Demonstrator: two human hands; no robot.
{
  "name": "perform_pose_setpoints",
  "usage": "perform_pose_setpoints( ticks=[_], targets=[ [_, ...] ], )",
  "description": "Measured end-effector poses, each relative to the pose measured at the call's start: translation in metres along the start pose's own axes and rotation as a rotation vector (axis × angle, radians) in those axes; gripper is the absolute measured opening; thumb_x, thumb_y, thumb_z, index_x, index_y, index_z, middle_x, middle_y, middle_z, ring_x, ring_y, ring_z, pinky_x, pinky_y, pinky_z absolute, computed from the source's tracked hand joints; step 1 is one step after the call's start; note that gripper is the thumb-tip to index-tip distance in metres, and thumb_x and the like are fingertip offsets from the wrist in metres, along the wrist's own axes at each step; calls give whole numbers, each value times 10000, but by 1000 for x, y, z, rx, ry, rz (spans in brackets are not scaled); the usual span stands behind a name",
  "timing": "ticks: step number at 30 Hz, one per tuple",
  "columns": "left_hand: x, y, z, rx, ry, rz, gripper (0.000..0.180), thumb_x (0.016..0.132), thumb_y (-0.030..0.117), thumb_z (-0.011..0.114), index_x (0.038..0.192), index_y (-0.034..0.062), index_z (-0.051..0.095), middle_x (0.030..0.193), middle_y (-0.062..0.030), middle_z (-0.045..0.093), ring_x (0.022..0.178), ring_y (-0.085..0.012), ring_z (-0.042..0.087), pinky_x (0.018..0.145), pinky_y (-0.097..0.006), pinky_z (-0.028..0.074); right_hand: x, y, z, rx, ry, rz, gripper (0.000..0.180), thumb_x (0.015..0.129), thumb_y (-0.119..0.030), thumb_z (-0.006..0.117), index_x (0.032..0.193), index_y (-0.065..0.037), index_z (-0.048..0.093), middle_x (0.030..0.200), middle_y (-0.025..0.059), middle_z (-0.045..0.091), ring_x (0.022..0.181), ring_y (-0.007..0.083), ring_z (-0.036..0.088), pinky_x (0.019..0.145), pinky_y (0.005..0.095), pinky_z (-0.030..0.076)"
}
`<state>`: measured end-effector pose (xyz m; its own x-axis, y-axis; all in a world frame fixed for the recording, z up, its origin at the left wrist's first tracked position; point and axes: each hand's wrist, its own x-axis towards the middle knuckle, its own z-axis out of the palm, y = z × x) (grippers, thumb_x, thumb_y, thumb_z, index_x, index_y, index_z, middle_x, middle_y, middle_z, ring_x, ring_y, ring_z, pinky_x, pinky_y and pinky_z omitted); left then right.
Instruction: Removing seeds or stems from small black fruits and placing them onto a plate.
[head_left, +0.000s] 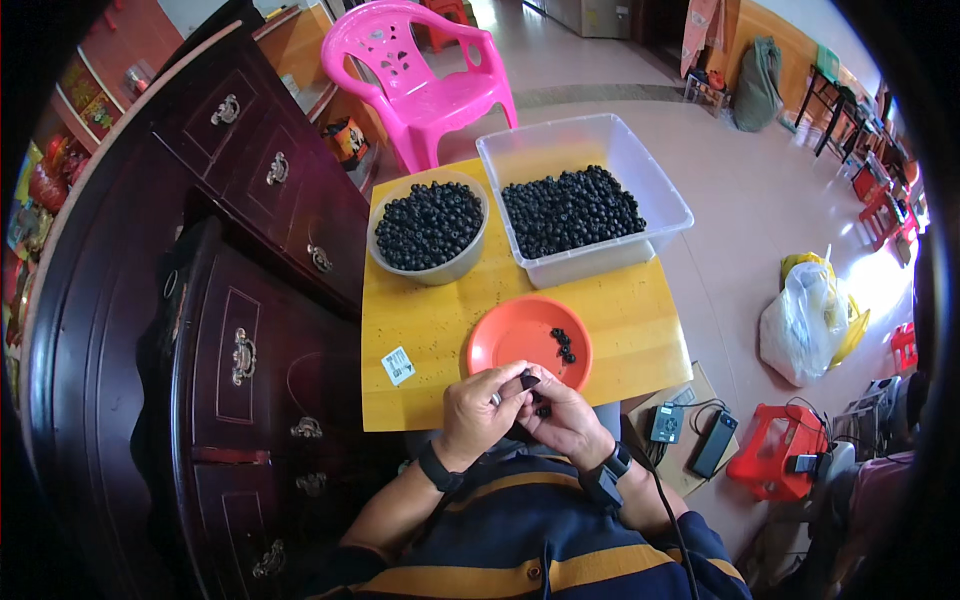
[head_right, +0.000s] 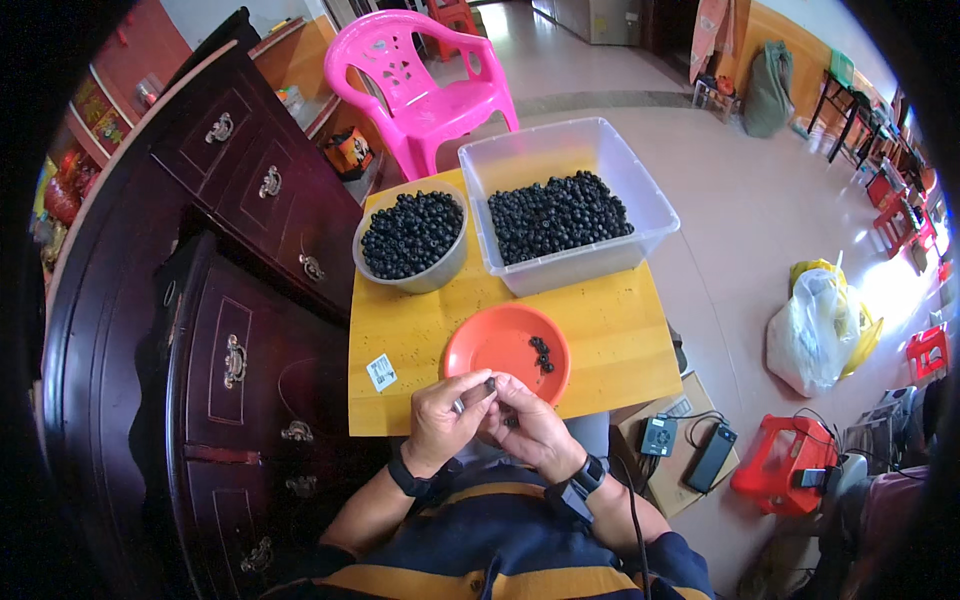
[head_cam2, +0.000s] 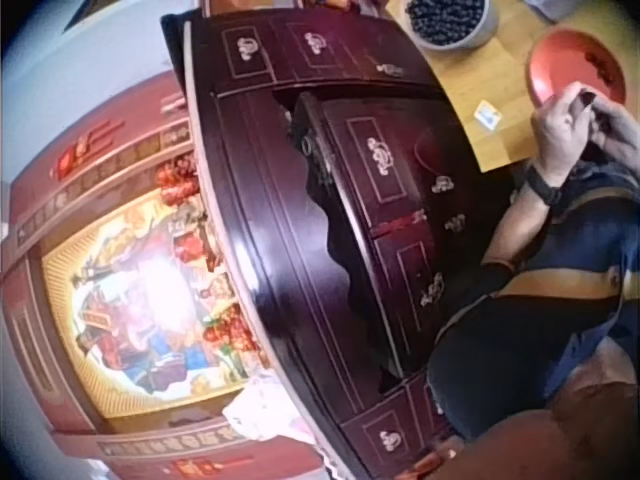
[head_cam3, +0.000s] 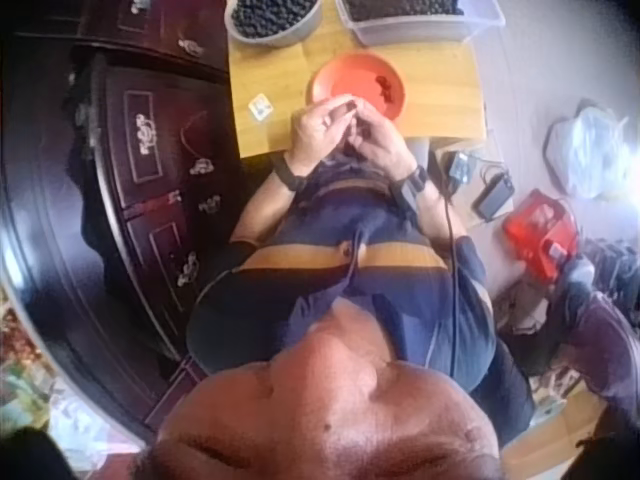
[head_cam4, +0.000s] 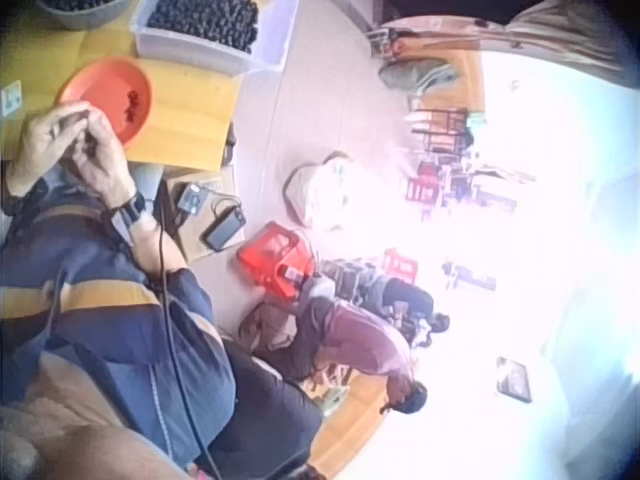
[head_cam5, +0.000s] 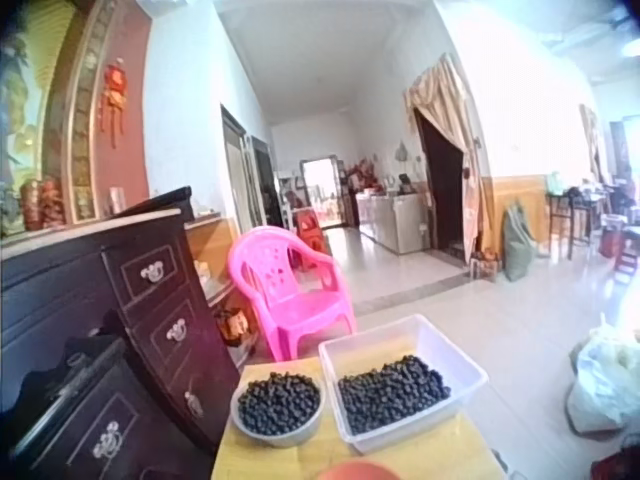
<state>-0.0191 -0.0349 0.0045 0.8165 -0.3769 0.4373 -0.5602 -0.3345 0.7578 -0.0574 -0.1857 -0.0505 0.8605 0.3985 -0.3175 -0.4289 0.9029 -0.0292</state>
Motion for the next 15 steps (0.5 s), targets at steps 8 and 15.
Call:
perform_pose_setpoints(
  ticks=[8, 15],
  targets=[
    [0, -8, 2, 97, 29, 134, 364, 747, 9, 765, 1098, 77, 697, 771, -101, 699, 682, -256, 706, 603, -359, 559, 4, -3, 1, -126, 8, -62, 89, 1017, -185, 588, 1041, -104, 614, 929, -6, 627, 794, 68, 599, 698, 198, 530],
    [11, -8, -14, 110, -48, -95, 298, 827, 156, 794, 1063, 25, 666, 705, -60, 601, 590, -137, 578, 553, -279, 463, 4, -11, 0, -47, -7, -36, 101, 980, -200, 649, 1032, -113, 640, 923, -8, 644, 783, 72, 597, 719, 211, 525]
  ],
)
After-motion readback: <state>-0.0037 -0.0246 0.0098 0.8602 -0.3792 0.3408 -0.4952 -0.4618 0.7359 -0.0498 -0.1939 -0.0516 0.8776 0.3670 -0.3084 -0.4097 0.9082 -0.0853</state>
